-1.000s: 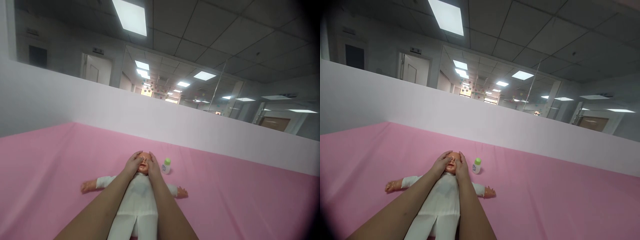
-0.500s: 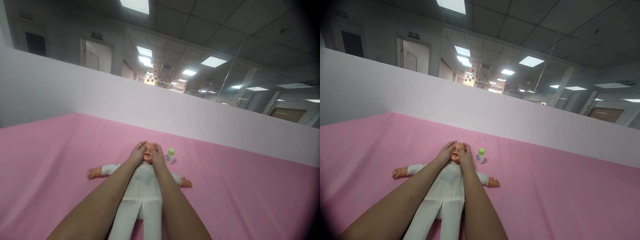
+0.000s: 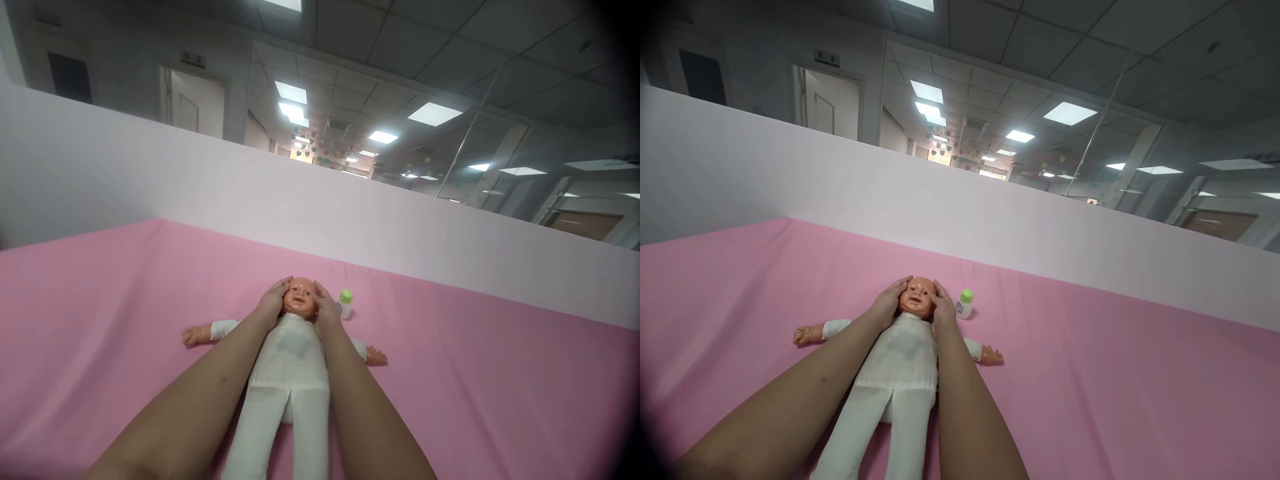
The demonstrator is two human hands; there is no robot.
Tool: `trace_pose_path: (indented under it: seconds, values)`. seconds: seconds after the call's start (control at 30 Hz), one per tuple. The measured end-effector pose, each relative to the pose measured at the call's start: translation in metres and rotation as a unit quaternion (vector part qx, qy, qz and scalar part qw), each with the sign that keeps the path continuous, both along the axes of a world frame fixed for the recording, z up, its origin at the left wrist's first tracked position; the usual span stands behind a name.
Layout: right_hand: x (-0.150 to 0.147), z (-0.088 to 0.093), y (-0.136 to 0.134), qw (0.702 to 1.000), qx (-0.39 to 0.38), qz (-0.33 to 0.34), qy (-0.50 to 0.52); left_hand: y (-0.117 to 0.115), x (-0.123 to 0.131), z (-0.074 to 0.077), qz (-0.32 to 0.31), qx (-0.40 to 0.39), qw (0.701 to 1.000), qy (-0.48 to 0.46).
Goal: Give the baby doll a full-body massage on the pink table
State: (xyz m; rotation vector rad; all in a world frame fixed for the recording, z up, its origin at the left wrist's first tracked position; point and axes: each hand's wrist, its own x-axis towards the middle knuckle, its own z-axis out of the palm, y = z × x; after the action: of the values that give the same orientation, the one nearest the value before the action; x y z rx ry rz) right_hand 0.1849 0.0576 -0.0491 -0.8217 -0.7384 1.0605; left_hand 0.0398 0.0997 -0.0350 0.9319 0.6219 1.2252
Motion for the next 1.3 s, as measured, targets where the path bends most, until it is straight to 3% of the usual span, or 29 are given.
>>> trace_pose_path:
  seconds: [0.13,0.3,0.63,1.07,1.3]
  values:
    - [-0.006,0.004,-0.002,0.999,0.026,-0.015,-0.038,-0.003,0.001,0.003,-0.001,0.023,0.999,0.027]
    - [-0.009,0.008,-0.004,0.986,0.003,-0.082,-0.142,-0.004,0.006,0.005,0.04,0.055,0.995,0.079]
    - [-0.006,0.01,-0.004,0.976,-0.028,-0.147,-0.16,-0.002,0.012,0.003,0.056,0.061,0.991,0.104]
    - [0.003,0.008,-0.008,0.998,-0.016,-0.005,0.054,-0.004,0.012,0.008,0.034,-0.018,0.999,0.01]
    - [0.0,0.011,-0.015,1.0,-0.005,0.007,0.026,-0.01,0.01,0.01,0.025,-0.005,1.0,0.005]
